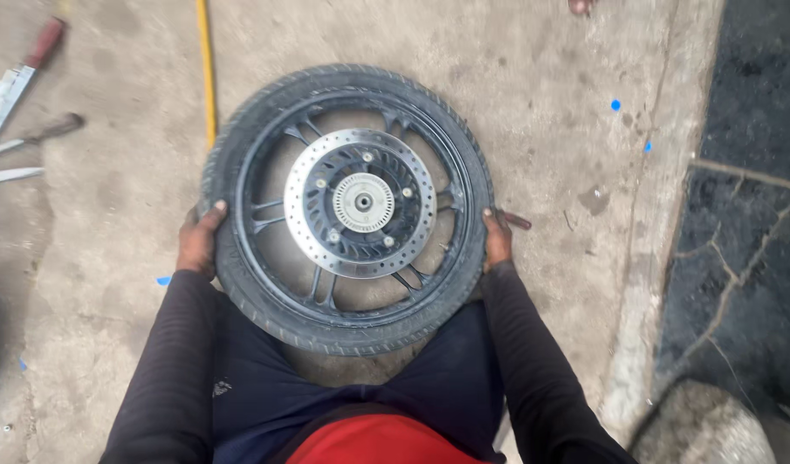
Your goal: The person sits on the ground with a motorcycle wheel and works the tire off the rim. They use a screwdriver-like pry tool to lever the tire bead, tap the tire with a hammer, rotate the wheel, and repeatedly pry the bead over the rim edge, at one point using a long metal rod for leverage.
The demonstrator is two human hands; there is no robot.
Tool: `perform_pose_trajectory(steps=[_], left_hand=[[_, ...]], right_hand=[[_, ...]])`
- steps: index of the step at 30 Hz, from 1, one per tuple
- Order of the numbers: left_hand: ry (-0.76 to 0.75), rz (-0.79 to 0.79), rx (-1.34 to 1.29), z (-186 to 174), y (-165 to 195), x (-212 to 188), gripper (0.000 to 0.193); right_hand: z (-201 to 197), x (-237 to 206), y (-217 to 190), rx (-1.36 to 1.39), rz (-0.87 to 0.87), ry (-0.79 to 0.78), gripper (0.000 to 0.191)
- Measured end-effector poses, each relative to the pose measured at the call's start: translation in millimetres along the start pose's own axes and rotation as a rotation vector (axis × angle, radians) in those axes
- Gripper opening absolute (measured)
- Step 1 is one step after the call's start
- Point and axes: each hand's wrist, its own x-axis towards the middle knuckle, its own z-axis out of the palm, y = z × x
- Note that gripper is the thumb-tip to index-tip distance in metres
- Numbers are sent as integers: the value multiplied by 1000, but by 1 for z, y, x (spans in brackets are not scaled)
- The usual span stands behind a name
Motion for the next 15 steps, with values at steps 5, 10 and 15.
perform_pose_trajectory(steps=[5, 10, 15], left_hand=[[140, 52, 192, 3, -37, -9, 69], [180, 120, 594, -5, -41, -8, 77], [172, 104, 821, -22, -14, 33, 66]], right_hand=[[-14, -2, 31, -124, -28, 56, 64], [-43, 32, 45, -578, -104, 287, 60], [-62, 80, 12, -1694, -832, 104, 54]])
